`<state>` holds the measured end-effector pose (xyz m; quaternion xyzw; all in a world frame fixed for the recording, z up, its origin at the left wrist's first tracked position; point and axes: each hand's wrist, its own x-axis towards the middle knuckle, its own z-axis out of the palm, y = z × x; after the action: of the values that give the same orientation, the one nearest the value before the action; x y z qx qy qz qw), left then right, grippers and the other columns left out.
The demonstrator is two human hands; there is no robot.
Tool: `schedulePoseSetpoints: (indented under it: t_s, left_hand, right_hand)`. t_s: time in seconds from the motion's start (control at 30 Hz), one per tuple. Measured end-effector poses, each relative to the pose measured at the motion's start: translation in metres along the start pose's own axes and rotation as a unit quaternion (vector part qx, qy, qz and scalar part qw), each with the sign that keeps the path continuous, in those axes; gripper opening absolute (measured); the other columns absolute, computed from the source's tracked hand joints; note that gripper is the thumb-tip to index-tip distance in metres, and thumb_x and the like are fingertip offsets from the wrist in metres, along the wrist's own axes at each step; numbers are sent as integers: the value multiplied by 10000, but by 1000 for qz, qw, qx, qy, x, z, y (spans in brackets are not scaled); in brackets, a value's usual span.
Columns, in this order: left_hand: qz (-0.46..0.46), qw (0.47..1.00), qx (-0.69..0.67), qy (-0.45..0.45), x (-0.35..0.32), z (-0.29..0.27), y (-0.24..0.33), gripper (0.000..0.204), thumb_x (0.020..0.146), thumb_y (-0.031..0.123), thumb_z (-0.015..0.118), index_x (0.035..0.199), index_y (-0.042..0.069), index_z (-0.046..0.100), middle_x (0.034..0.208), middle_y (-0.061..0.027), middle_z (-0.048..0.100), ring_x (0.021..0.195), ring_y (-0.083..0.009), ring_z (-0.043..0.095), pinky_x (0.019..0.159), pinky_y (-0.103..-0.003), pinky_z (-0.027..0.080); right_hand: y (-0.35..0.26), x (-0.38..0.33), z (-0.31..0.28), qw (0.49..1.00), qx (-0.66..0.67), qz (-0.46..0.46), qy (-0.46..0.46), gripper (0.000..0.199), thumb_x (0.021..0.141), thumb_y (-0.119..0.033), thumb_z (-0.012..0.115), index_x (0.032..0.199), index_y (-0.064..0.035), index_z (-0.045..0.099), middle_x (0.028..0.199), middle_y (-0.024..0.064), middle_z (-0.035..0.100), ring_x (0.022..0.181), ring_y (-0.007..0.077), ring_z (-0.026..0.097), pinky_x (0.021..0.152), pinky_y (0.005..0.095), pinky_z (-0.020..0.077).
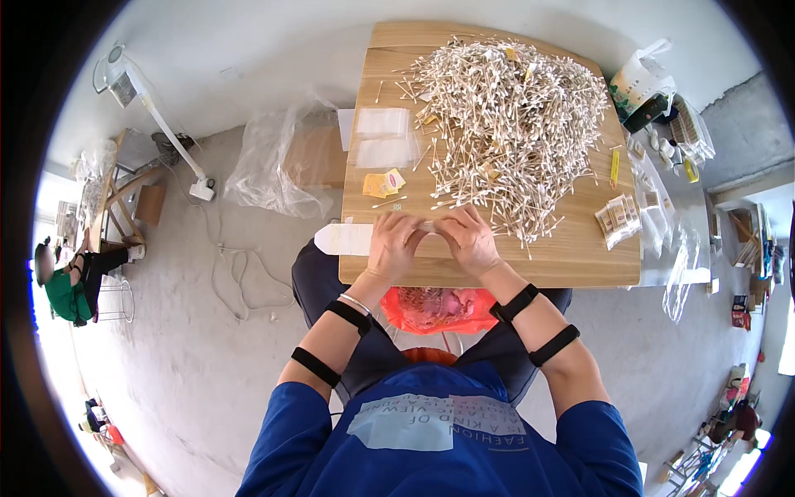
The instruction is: Packaging cotton swabs into small plastic bags with labels.
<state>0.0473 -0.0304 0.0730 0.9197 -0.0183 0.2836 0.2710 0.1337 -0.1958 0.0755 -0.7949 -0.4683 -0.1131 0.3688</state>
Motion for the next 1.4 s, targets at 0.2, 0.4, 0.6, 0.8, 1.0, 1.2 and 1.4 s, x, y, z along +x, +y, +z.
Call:
schedulePoseSetpoints:
  t_s: [0.2,0.4,0.6,0.8,1.0,1.2,1.4]
  left_hand:
    - [-182,933,-302,-70,-1,-13,3,99,856,49,688,951,33,667,896,-45,658,816,-141,630,730,-279,517]
    - [-323,833,-441,-88,0,-36,33,158,910,113,658,988,-24,647,853,-32,659,773,-61,587,676,-215,502]
    - [-256,882,-393,-50,0,-59,58,154,917,101,641,983,-38,641,867,-61,663,759,-86,601,667,-242,519]
    - [-176,937,-301,-11,-1,-70,76,132,908,75,633,952,-49,624,852,-104,668,745,-117,625,664,-283,539]
    - [-220,924,-313,-20,2,-80,81,129,916,87,625,941,-39,623,815,-89,661,738,-103,616,658,-269,522]
    - [-218,907,-361,10,12,-91,78,149,927,120,627,954,-27,626,826,-42,654,749,-73,577,672,-245,501]
    - [-225,902,-368,-3,10,-87,78,166,965,134,585,980,-26,624,859,-6,638,785,-52,567,727,-212,477]
  right_hand:
    - [-17,1,-26,932,245,250,-98,50,821,-62,671,856,-32,651,795,75,619,813,222,613,712,351,496]
    - [-47,4,-47,937,260,224,-66,118,838,-112,674,892,-8,658,811,107,639,817,190,624,697,333,493]
    - [-74,14,-61,961,239,138,-19,96,823,-95,685,855,-11,651,792,110,633,781,243,612,683,335,482]
    - [-83,13,-62,955,258,145,-19,99,815,-82,692,803,-5,632,775,106,624,737,250,593,665,340,466]
    - [-91,13,-73,948,279,154,-11,75,833,-55,665,806,6,631,732,84,617,722,175,591,638,309,460]
    - [-87,12,-91,926,305,215,-53,66,840,-60,664,840,2,642,743,48,632,658,101,563,588,269,452]
    - [-88,19,-96,923,315,213,-62,99,848,-75,667,802,3,629,731,31,609,640,73,521,561,259,438]
